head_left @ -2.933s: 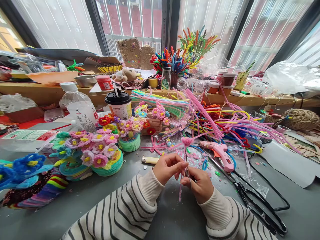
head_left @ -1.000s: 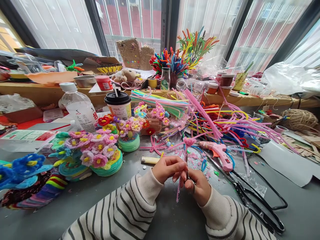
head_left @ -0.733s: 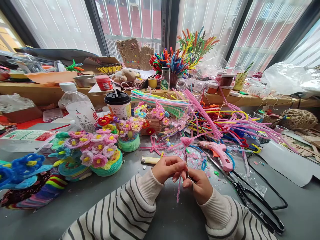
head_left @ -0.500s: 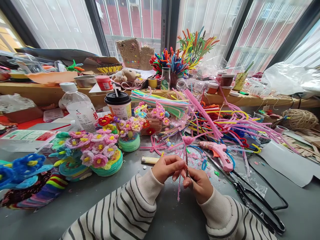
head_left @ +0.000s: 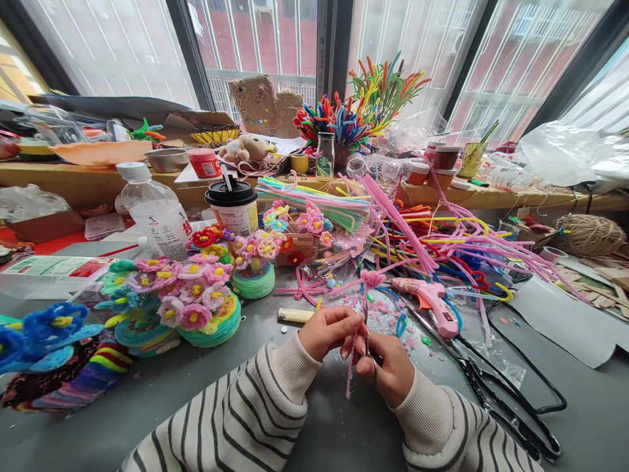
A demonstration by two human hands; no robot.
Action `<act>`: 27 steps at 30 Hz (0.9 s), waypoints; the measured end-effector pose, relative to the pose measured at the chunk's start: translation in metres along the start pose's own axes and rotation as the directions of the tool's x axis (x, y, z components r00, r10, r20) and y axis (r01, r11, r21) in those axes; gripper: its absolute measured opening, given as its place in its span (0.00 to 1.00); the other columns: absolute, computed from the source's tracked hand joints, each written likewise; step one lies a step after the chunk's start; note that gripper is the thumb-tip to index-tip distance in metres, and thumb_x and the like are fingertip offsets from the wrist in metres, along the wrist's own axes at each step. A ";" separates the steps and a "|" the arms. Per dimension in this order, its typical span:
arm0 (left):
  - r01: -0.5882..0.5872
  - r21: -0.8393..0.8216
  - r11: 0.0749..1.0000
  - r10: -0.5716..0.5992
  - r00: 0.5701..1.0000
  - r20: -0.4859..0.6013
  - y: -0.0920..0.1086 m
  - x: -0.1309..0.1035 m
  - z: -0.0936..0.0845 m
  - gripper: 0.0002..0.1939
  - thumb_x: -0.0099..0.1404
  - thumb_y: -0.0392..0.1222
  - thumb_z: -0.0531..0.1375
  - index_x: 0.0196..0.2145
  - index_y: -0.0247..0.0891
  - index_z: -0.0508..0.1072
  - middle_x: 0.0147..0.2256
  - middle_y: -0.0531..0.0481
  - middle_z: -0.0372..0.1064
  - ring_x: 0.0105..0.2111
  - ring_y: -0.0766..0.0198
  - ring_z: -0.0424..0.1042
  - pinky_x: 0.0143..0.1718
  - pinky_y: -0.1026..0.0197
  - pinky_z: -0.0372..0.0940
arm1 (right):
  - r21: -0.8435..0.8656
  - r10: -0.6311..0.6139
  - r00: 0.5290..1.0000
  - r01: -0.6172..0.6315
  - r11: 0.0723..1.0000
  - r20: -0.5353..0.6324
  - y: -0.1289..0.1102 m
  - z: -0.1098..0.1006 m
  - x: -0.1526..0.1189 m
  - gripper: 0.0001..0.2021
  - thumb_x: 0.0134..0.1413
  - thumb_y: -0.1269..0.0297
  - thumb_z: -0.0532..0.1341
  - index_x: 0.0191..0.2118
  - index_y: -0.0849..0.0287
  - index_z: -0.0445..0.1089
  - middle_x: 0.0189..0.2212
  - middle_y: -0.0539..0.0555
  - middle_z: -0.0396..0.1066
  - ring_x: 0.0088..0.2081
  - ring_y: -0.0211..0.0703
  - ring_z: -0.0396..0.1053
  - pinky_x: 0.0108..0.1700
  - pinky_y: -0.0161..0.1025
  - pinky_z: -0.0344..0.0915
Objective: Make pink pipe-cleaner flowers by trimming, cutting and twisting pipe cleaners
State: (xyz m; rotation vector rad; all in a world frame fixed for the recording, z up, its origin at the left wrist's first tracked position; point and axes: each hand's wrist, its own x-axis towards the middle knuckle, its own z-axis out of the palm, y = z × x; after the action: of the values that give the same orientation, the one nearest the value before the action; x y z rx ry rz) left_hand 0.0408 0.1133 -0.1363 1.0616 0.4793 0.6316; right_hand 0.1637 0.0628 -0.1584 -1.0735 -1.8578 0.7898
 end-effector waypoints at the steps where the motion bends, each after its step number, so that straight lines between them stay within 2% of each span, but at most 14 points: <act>1: 0.005 0.003 1.000 -0.005 1.000 0.004 0.000 0.000 0.000 0.14 0.48 0.47 0.57 0.19 0.31 0.65 0.14 0.53 0.65 0.09 0.77 0.56 0.11 0.70 0.49 | 0.004 -0.001 1.000 0.001 1.000 0.002 0.000 0.000 0.000 0.24 0.42 0.41 0.42 0.21 0.60 0.57 0.20 0.52 0.66 0.18 0.35 0.56 0.21 0.32 0.54; 4: 0.005 -0.005 1.000 -0.005 1.000 0.014 -0.001 0.000 -0.001 0.13 0.49 0.46 0.57 0.19 0.31 0.65 0.14 0.53 0.64 0.09 0.77 0.56 0.11 0.70 0.49 | -0.015 0.010 1.000 -0.011 1.000 -0.011 -0.001 -0.001 0.001 0.24 0.42 0.41 0.43 0.20 0.60 0.56 0.18 0.51 0.64 0.17 0.33 0.54 0.20 0.31 0.53; 7: -0.006 -0.024 1.000 0.006 1.000 0.018 -0.002 0.000 -0.002 0.13 0.49 0.46 0.57 0.19 0.31 0.65 0.14 0.53 0.64 0.09 0.76 0.56 0.11 0.70 0.48 | -0.104 0.035 0.997 -0.042 0.994 -0.063 -0.002 -0.001 0.002 0.25 0.40 0.40 0.44 0.17 0.60 0.54 0.12 0.48 0.57 0.14 0.32 0.49 0.17 0.31 0.49; 10: -0.014 -0.036 0.999 0.014 1.000 0.008 -0.003 0.001 -0.003 0.12 0.49 0.45 0.56 0.19 0.31 0.65 0.14 0.54 0.64 0.09 0.77 0.56 0.10 0.71 0.47 | -0.156 0.034 0.995 -0.048 0.987 -0.089 -0.001 -0.001 0.002 0.25 0.41 0.40 0.44 0.15 0.59 0.52 0.11 0.46 0.52 0.14 0.31 0.47 0.16 0.31 0.47; 18: -0.044 -0.043 0.998 0.044 0.999 0.002 -0.001 0.001 -0.002 0.12 0.49 0.45 0.56 0.20 0.31 0.64 0.14 0.54 0.65 0.09 0.77 0.56 0.10 0.71 0.47 | -0.197 0.075 0.992 -0.094 0.976 -0.101 0.001 -0.002 0.001 0.23 0.42 0.43 0.46 0.15 0.59 0.51 0.11 0.46 0.52 0.15 0.32 0.48 0.18 0.30 0.51; 24: -0.052 -0.062 0.997 0.053 0.998 0.019 0.000 0.001 -0.001 0.12 0.49 0.45 0.56 0.20 0.31 0.64 0.15 0.54 0.65 0.09 0.77 0.56 0.10 0.72 0.47 | -0.172 0.067 0.991 -0.086 0.981 -0.117 0.001 -0.002 0.002 0.23 0.41 0.42 0.46 0.14 0.59 0.52 0.10 0.45 0.48 0.14 0.31 0.46 0.16 0.30 0.48; 27: -0.039 -0.059 0.997 0.040 0.999 0.023 -0.001 0.000 -0.001 0.12 0.50 0.45 0.56 0.20 0.31 0.64 0.15 0.53 0.64 0.09 0.77 0.56 0.10 0.71 0.47 | -0.072 0.028 0.998 -0.032 0.997 -0.058 0.000 -0.001 0.001 0.25 0.41 0.40 0.43 0.17 0.60 0.56 0.13 0.47 0.55 0.15 0.32 0.48 0.17 0.30 0.49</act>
State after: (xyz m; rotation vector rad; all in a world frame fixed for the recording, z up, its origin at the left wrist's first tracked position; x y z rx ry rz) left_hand 0.0403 0.1142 -0.1374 1.0240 0.4170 0.6631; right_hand 0.1645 0.0640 -0.1575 -1.1599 -1.8386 0.7067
